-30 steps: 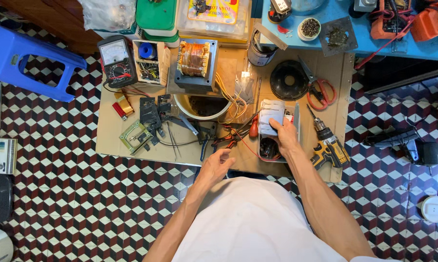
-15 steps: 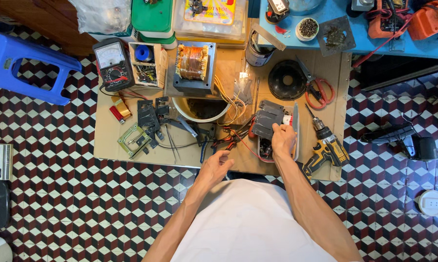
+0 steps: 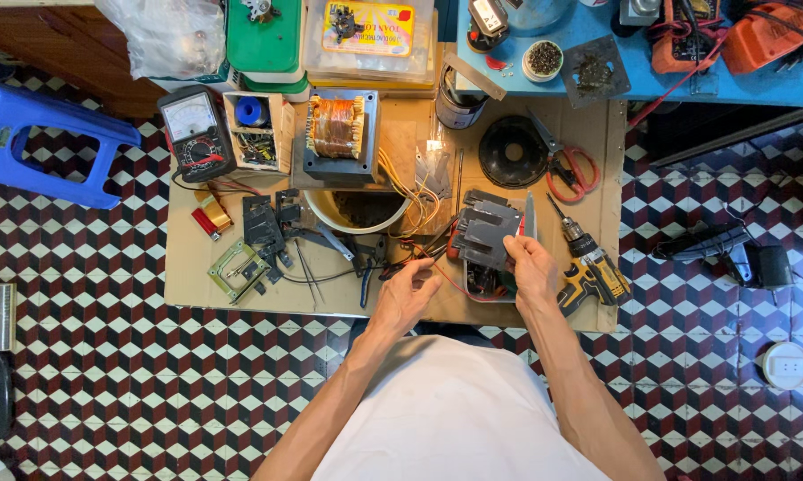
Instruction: The person repeatedly picks up and places metal laminations onto a wound coil assembly on a workbench. They handle the laminations one at a time, aligning them with the coil core and setting them down, then picking up another. The person also briefly handles a small black plastic component and a multimeter probe.
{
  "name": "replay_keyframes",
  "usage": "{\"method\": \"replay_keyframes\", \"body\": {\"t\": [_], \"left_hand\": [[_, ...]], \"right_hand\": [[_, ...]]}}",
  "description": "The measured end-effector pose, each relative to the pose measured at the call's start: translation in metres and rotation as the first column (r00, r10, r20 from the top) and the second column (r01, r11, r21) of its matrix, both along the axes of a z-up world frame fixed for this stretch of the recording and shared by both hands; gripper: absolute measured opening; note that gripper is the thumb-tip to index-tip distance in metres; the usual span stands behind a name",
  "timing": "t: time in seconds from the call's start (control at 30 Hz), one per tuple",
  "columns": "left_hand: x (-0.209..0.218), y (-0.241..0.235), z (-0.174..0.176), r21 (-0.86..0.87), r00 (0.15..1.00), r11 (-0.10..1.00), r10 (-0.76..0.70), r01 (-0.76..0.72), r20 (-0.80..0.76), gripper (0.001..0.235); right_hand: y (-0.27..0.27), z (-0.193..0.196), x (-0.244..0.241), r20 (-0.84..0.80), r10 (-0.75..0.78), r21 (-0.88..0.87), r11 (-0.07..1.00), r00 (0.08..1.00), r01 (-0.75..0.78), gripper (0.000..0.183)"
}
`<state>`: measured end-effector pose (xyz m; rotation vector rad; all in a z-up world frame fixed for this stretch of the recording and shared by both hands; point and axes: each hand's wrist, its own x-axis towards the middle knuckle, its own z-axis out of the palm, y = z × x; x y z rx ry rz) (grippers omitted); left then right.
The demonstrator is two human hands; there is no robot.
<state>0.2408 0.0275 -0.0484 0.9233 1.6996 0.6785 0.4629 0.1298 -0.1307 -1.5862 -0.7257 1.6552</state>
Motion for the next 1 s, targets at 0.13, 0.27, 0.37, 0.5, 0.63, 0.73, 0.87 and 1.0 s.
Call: {"method": "replay_keyframes", "body": {"t": [0.13,0.27,0.37,0.5,0.63,0.73,0.87,1.0], "left_hand": [[0.009,0.014,0.029,-0.069,0.758,0.962,0.252,-0.265,0.601,0.052],[0.008,0.014,0.065,-0.087,0.451,0.950,0.220,-0.299,0.865,0.046],[-0.008,0.003,0.088,-0.067,0.393,0.932,0.215,-0.356,0.894,0.041],[-0.038,-0.010,0.104,-0.121,0.344,0.866,0.316,-0.486,0.884,0.035],[-0.078,-0.024,0.116,-0.070,0.372,0.823,0.328,-0.563,0.868,0.036],[-0.101,-0.023,0.126,-0.065,0.386,0.849,0.305,-0.524,0.871,0.039],[-0.114,-0.017,0.135,0.043,0.561,0.931,0.182,-0.364,0.808,0.046],[-0.127,-0.009,0.144,0.242,0.784,0.970,-0.171,0.028,0.597,0.041]], "right_hand": [[-0.021,0.071,0.008,-0.366,0.114,0.002,0.993,0.924,-0.121,0.020],[-0.042,0.122,-0.016,-0.147,0.171,0.066,0.984,0.974,-0.162,0.021],[-0.050,0.144,-0.036,-0.097,0.152,0.165,0.977,0.984,-0.134,0.018],[-0.055,0.166,-0.056,-0.310,0.079,0.244,0.970,0.948,-0.001,0.017],[-0.048,0.190,-0.084,-0.406,-0.011,0.143,0.987,0.914,0.075,0.027],[-0.053,0.204,-0.109,-0.186,0.097,0.362,0.932,0.978,-0.024,0.055],[-0.070,0.208,-0.129,0.140,0.063,0.436,0.892,0.988,-0.118,0.042],[-0.077,0.208,-0.128,0.213,0.194,0.408,0.873,0.958,-0.267,0.031]]}}
